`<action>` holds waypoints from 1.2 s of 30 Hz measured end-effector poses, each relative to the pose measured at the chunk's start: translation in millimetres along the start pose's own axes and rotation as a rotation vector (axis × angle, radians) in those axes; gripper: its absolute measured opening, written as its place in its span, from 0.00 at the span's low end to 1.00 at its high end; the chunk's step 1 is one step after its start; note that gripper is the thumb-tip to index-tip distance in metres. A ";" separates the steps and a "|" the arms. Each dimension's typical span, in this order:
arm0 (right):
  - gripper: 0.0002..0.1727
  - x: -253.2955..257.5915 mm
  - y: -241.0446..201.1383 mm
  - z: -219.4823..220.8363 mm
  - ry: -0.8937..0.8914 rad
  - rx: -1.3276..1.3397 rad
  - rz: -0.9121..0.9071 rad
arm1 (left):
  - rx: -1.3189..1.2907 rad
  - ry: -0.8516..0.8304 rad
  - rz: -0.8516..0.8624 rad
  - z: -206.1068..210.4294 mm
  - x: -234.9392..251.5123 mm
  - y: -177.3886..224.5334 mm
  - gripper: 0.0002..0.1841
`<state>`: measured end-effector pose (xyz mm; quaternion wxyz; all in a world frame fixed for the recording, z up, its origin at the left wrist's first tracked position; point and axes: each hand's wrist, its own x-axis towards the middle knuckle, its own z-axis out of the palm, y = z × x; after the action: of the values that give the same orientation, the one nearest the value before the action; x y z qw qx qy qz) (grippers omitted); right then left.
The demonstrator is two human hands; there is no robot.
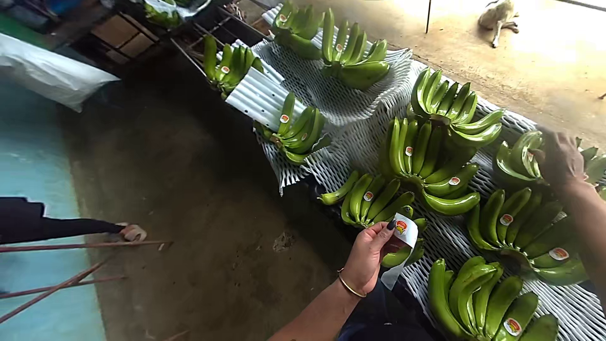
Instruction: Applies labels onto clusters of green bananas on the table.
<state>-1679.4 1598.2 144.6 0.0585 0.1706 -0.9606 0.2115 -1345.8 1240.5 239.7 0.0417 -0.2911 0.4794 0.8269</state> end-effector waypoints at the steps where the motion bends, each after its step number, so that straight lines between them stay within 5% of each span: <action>1: 0.27 -4.2 -28.8 -6.5 0.046 0.078 -0.053 | 0.026 -0.003 0.036 0.7 1.4 -0.1 0.12; 6: 0.16 -67.5 -195.3 -22.9 -0.084 0.634 -0.686 | 0.130 -0.039 0.155 12.7 7.1 1.5 0.11; 10: 0.15 -94.4 -244.8 -7.3 -0.315 0.819 -0.951 | 0.114 -0.070 0.191 21.7 4.7 5.3 0.13; 15: 0.12 -99.6 -252.1 0.0 -0.252 0.848 -0.790 | 0.182 -0.216 0.390 6.9 2.0 -2.5 0.15; 25: 0.12 -67.5 -266.4 -7.4 -0.782 1.026 -0.634 | 0.591 -0.284 0.709 -30.2 16.3 8.1 0.09; 30: 0.09 -46.2 -286.3 -1.4 -0.701 0.878 -0.656 | 0.601 -0.337 0.639 -50.3 25.0 20.4 0.13; 36: 0.09 31.7 -263.7 2.7 -0.332 0.667 -0.439 | 0.530 -0.289 0.553 -81.0 38.9 38.8 0.15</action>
<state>-1616.1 1362.7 249.9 -0.1116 0.4124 -0.7769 0.4625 -1355.7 1145.4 219.2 -0.0419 -0.0112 0.7253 0.6870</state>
